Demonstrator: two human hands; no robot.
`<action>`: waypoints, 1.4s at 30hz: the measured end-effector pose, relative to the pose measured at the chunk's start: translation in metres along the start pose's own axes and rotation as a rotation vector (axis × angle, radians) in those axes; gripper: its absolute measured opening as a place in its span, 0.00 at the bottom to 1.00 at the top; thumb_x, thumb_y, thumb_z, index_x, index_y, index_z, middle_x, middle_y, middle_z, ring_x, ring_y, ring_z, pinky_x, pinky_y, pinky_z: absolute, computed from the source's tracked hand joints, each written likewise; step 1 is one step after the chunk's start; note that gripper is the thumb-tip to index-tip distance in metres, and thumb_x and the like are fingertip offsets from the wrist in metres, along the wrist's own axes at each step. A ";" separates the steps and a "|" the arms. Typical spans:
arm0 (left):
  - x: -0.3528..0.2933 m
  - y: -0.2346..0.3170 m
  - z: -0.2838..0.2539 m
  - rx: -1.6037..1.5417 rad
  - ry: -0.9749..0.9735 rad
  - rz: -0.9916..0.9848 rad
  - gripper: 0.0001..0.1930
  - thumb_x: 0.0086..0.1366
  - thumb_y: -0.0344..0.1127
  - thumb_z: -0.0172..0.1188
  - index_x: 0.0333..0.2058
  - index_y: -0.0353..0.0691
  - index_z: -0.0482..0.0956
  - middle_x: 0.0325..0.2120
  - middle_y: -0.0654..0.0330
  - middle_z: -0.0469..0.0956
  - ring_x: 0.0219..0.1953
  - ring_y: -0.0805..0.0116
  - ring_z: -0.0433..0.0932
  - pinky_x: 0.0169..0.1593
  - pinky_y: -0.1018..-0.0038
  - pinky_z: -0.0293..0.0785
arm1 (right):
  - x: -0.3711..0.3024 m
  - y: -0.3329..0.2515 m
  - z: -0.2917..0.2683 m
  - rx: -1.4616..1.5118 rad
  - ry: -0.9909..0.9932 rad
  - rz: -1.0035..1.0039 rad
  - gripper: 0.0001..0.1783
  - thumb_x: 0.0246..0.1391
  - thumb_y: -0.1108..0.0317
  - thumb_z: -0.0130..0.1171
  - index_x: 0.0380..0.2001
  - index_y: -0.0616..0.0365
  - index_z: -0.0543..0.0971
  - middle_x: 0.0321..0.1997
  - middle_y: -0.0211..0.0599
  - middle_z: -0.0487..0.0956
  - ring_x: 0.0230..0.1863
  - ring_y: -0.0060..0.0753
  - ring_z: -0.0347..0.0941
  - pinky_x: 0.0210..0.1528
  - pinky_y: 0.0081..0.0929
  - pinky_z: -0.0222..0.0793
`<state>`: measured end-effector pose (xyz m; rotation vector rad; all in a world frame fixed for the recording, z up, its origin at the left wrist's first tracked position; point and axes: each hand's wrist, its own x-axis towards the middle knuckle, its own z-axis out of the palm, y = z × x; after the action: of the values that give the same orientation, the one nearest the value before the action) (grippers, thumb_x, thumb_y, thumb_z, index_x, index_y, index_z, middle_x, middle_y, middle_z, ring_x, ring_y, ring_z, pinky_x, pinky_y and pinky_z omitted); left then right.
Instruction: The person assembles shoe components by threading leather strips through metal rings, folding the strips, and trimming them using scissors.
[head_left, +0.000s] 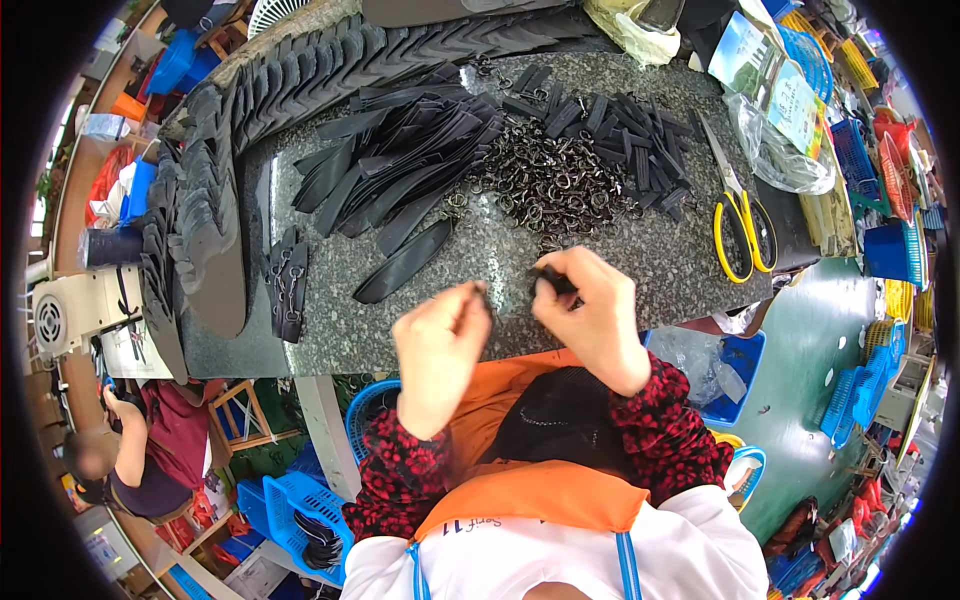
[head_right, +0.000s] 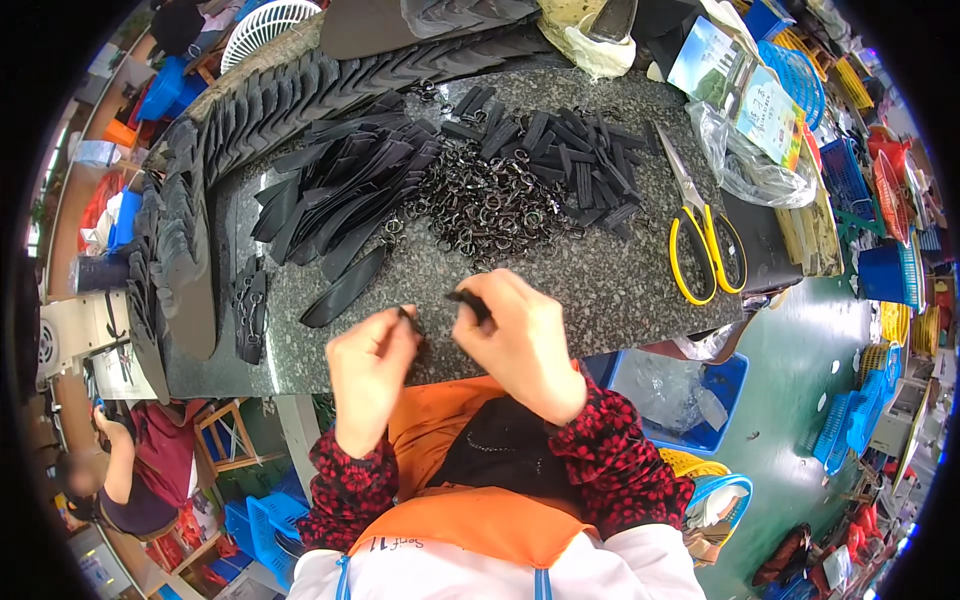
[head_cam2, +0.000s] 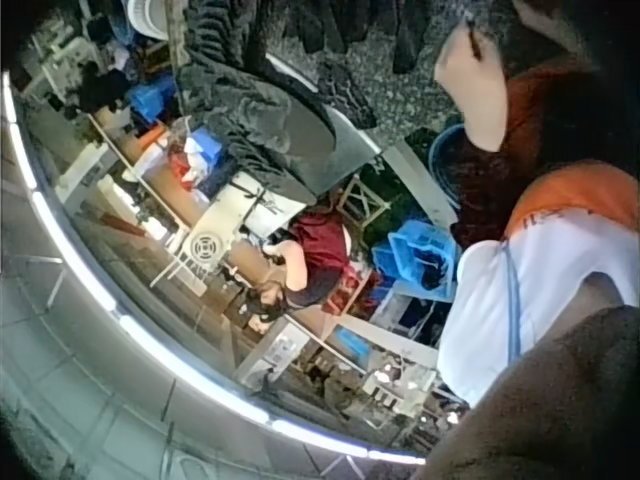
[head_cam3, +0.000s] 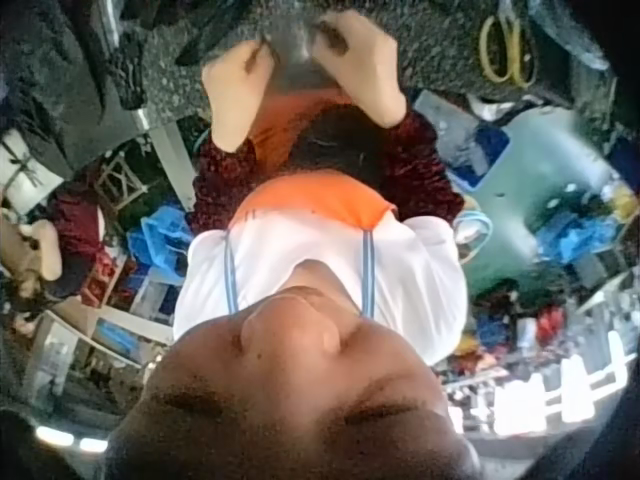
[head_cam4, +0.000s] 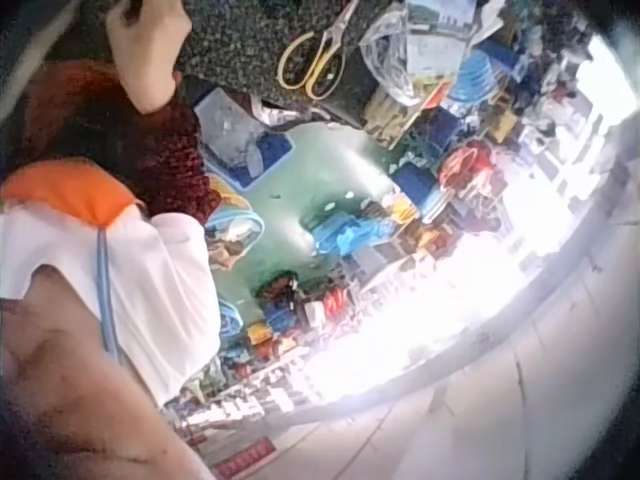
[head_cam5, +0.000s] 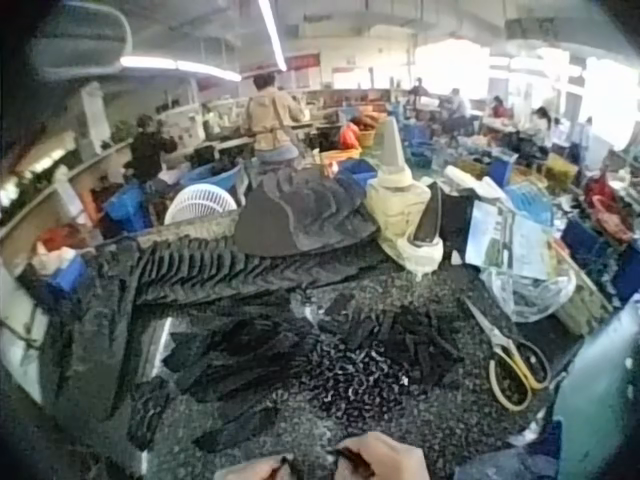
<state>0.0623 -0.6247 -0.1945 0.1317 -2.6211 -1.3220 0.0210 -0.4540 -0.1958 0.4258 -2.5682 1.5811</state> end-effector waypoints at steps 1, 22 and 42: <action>0.003 -0.006 -0.002 0.026 0.030 -0.048 0.08 0.58 0.28 0.62 0.36 0.34 0.82 0.20 0.51 0.78 0.19 0.62 0.77 0.27 0.71 0.72 | 0.001 0.002 -0.003 -0.059 0.025 -0.022 0.08 0.47 0.77 0.61 0.33 0.60 0.79 0.27 0.39 0.76 0.20 0.36 0.74 0.26 0.29 0.72; -0.003 -0.003 -0.001 -0.118 -0.047 -0.139 0.05 0.64 0.24 0.57 0.35 0.29 0.81 0.22 0.62 0.80 0.24 0.82 0.75 0.29 0.83 0.71 | 0.001 -0.003 -0.001 0.082 0.007 -0.055 0.09 0.49 0.77 0.61 0.37 0.60 0.81 0.28 0.38 0.78 0.23 0.31 0.75 0.26 0.23 0.71; -0.001 0.020 -0.002 -0.336 -0.138 -0.165 0.08 0.64 0.24 0.58 0.41 0.31 0.83 0.24 0.59 0.82 0.22 0.79 0.77 0.26 0.82 0.72 | -0.005 -0.008 0.002 0.122 -0.072 -0.115 0.11 0.50 0.78 0.62 0.39 0.63 0.81 0.32 0.41 0.79 0.29 0.38 0.79 0.30 0.27 0.74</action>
<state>0.0639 -0.6140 -0.1776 0.2147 -2.4934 -1.8680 0.0283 -0.4580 -0.1911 0.6408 -2.4561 1.7177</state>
